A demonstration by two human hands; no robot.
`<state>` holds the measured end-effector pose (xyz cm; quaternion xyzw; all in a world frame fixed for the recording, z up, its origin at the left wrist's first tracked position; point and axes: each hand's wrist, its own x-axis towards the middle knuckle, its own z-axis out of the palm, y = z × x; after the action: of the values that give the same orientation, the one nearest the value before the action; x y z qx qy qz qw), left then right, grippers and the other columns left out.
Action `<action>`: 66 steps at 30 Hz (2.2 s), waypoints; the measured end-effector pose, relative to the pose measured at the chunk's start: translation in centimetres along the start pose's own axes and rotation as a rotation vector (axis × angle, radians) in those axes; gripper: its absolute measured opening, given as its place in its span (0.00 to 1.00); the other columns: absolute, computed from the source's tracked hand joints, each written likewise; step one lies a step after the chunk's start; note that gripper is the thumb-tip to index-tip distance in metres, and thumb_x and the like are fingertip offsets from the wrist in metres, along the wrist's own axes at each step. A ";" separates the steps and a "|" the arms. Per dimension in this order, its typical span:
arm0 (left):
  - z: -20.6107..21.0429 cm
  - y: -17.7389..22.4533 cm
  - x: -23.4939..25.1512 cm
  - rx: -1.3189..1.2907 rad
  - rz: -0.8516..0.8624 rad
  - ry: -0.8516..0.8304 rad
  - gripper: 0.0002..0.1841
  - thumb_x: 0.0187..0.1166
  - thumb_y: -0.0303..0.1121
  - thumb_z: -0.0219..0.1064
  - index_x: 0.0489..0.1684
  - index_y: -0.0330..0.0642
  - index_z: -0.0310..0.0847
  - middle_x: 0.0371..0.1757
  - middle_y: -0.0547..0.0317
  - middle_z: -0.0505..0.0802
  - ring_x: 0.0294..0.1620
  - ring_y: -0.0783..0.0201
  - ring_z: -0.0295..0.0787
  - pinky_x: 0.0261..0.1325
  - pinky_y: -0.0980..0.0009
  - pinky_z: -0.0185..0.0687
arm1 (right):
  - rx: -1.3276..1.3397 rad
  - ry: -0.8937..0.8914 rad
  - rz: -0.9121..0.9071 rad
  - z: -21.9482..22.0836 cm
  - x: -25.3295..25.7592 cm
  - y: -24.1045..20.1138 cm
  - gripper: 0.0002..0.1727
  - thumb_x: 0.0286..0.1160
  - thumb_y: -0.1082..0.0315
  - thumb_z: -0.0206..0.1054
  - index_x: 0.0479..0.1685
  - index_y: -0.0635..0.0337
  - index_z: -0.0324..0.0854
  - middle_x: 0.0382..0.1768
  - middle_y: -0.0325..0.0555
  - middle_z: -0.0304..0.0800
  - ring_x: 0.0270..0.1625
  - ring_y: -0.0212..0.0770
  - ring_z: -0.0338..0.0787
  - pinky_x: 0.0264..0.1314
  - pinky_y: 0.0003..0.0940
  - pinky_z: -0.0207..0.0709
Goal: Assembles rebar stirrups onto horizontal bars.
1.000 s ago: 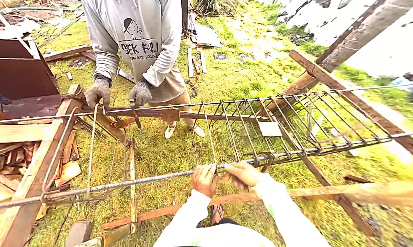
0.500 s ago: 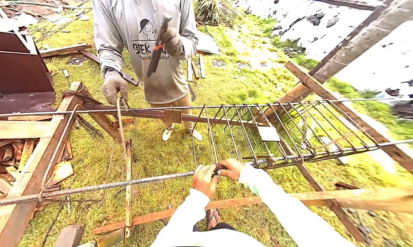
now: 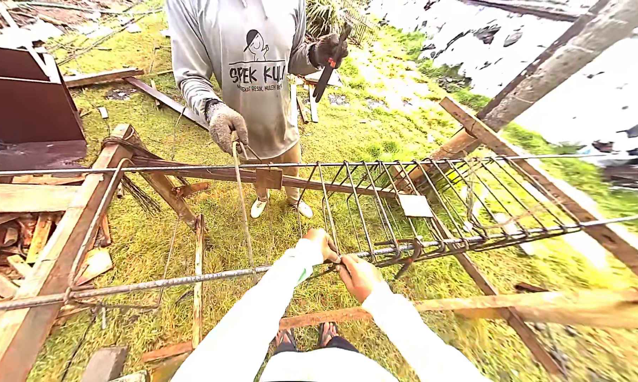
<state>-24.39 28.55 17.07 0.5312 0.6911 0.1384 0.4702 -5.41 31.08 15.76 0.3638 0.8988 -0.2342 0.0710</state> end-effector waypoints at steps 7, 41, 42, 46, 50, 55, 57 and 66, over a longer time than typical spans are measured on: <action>-1.5 3.4 -2.0 -0.248 -0.154 0.051 0.16 0.78 0.37 0.73 0.56 0.36 0.88 0.51 0.46 0.92 0.52 0.54 0.89 0.59 0.53 0.82 | -0.032 -0.090 0.372 -1.3 0.5 -4.5 0.30 0.94 0.48 0.43 0.64 0.65 0.82 0.60 0.61 0.90 0.69 0.59 0.88 0.72 0.58 0.78; 15.4 -4.0 -1.6 -0.287 0.033 0.869 0.15 0.82 0.40 0.68 0.50 0.37 0.91 0.47 0.50 0.97 0.50 0.53 0.95 0.62 0.52 0.87 | -0.408 0.155 -0.408 -0.6 1.2 2.1 0.19 0.89 0.60 0.56 0.44 0.66 0.87 0.41 0.59 0.92 0.49 0.59 0.95 0.50 0.52 0.89; 15.5 -4.1 -1.4 -0.272 0.043 0.897 0.15 0.81 0.40 0.69 0.49 0.36 0.92 0.46 0.50 0.97 0.49 0.53 0.96 0.61 0.52 0.88 | -0.324 -0.012 -0.231 -1.5 1.1 0.7 0.23 0.92 0.57 0.52 0.50 0.67 0.87 0.49 0.61 0.92 0.58 0.61 0.93 0.60 0.55 0.86; 15.5 -4.0 -1.4 -0.283 -0.004 0.877 0.15 0.82 0.41 0.68 0.49 0.39 0.92 0.46 0.52 0.97 0.49 0.56 0.95 0.61 0.54 0.88 | 0.060 -0.283 0.192 -3.3 2.5 -1.1 0.26 0.92 0.49 0.53 0.54 0.64 0.87 0.49 0.60 0.92 0.58 0.57 0.91 0.68 0.59 0.78; 15.5 -3.6 -2.0 -0.318 -0.039 0.844 0.16 0.82 0.43 0.67 0.51 0.39 0.91 0.47 0.52 0.96 0.49 0.56 0.95 0.61 0.54 0.88 | 0.405 -0.087 0.240 -2.3 1.0 2.1 0.24 0.87 0.48 0.61 0.59 0.59 0.89 0.49 0.50 0.94 0.52 0.44 0.93 0.64 0.49 0.83; 15.6 -3.4 -3.3 -0.358 -0.079 0.808 0.14 0.82 0.40 0.67 0.53 0.40 0.90 0.50 0.53 0.96 0.48 0.59 0.95 0.58 0.58 0.90 | 0.648 0.538 0.648 0.4 -3.3 10.1 0.22 0.79 0.63 0.71 0.66 0.68 0.81 0.60 0.63 0.88 0.63 0.58 0.88 0.68 0.58 0.80; 16.0 -3.1 -3.9 -0.374 -0.104 0.787 0.13 0.82 0.38 0.67 0.53 0.40 0.90 0.50 0.53 0.95 0.47 0.60 0.94 0.57 0.58 0.90 | 0.756 0.620 0.835 2.2 -3.5 14.5 0.37 0.70 0.71 0.77 0.81 0.69 0.68 0.76 0.68 0.75 0.78 0.62 0.76 0.80 0.60 0.68; 18.3 -1.4 -4.2 -0.335 -0.164 0.506 0.14 0.83 0.39 0.65 0.55 0.41 0.89 0.51 0.53 0.95 0.51 0.61 0.93 0.64 0.59 0.87 | 0.816 0.485 0.805 5.8 1.1 21.1 0.28 0.88 0.57 0.63 0.79 0.66 0.72 0.73 0.66 0.81 0.77 0.59 0.80 0.82 0.58 0.68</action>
<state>-10.66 18.75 8.74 0.3372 0.7943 0.3400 0.3738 8.07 42.24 2.51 0.7149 0.5197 -0.4243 -0.1970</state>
